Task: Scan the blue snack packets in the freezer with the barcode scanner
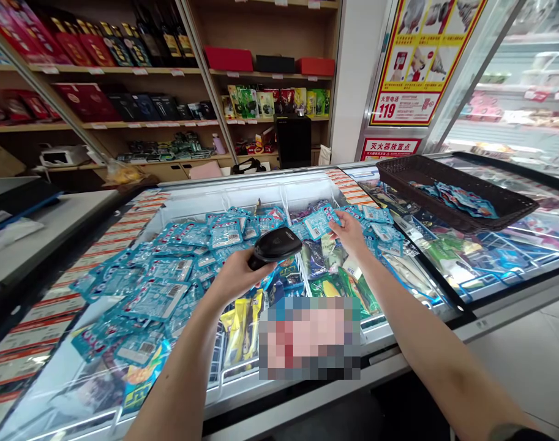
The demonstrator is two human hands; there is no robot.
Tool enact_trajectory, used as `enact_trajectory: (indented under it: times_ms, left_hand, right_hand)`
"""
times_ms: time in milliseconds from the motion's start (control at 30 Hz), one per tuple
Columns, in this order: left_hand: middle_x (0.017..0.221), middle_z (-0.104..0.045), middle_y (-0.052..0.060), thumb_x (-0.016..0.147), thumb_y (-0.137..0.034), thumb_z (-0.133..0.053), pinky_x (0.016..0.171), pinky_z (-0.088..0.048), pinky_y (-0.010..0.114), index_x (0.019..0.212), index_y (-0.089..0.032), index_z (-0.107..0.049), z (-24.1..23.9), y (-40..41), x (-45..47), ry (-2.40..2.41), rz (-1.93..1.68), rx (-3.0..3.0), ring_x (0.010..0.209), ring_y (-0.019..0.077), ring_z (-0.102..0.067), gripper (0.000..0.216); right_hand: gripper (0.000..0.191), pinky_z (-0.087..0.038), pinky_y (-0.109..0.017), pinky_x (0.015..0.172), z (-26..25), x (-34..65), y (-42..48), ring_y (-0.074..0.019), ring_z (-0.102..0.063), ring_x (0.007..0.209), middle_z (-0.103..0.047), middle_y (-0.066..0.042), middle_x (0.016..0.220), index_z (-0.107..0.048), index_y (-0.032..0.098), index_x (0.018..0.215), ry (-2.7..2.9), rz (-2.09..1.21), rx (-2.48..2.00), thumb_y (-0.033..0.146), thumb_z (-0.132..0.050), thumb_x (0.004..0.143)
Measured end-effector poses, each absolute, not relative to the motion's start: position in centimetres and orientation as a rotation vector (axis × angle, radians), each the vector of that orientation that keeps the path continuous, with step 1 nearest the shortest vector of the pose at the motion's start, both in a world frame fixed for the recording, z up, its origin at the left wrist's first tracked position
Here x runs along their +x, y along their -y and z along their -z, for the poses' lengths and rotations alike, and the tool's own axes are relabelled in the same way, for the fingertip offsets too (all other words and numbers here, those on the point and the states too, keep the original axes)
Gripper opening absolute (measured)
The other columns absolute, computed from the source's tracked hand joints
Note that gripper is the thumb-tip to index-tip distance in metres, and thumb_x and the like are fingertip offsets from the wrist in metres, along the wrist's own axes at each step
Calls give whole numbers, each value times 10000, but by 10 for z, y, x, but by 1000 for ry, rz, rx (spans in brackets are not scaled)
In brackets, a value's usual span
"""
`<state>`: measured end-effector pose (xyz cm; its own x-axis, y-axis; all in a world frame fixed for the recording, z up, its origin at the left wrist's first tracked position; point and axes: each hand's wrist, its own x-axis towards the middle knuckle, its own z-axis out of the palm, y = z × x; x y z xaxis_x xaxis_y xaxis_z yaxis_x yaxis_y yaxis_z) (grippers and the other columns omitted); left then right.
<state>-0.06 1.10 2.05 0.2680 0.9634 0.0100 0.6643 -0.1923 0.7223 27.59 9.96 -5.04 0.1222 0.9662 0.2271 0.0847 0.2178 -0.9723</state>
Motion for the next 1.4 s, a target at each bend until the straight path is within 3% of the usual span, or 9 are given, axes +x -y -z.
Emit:
enact_trajectory:
  times_ms: [467,800,1400]
  left_hand:
    - [538,-597,14,740,-472,-570,444,-370,226,767,-146,-589,-16,-13,-3,-1467,-600,1993,502,160,-574,328]
    - [534,-600,13,749,-472,-573,446,-372,224,783,-140,-589,-16,-13,-3,-1459,-579,1992,500,155,-577,334]
    - [528,-595,6,758,-496,-559,454,-375,233,783,-149,-582,-16,-13,-3,-1458,-538,1980,483,152,-571,349]
  right_hand:
    - [548,-557,-355,545,59,277,-104,-182,-637,629,-621,-79,1104,-480,202,1208,1297,-886,-1131,454,-582,733]
    - [557,-556,-347,553,57,275,-102,-169,-635,629,-589,-89,1173,-463,196,1225,1290,-886,-1140,449,-573,741]
    - [492,-552,-343,528,55,274,-101,-175,-631,613,-624,-69,1046,-484,203,1173,1291,-878,-1137,416,-578,740]
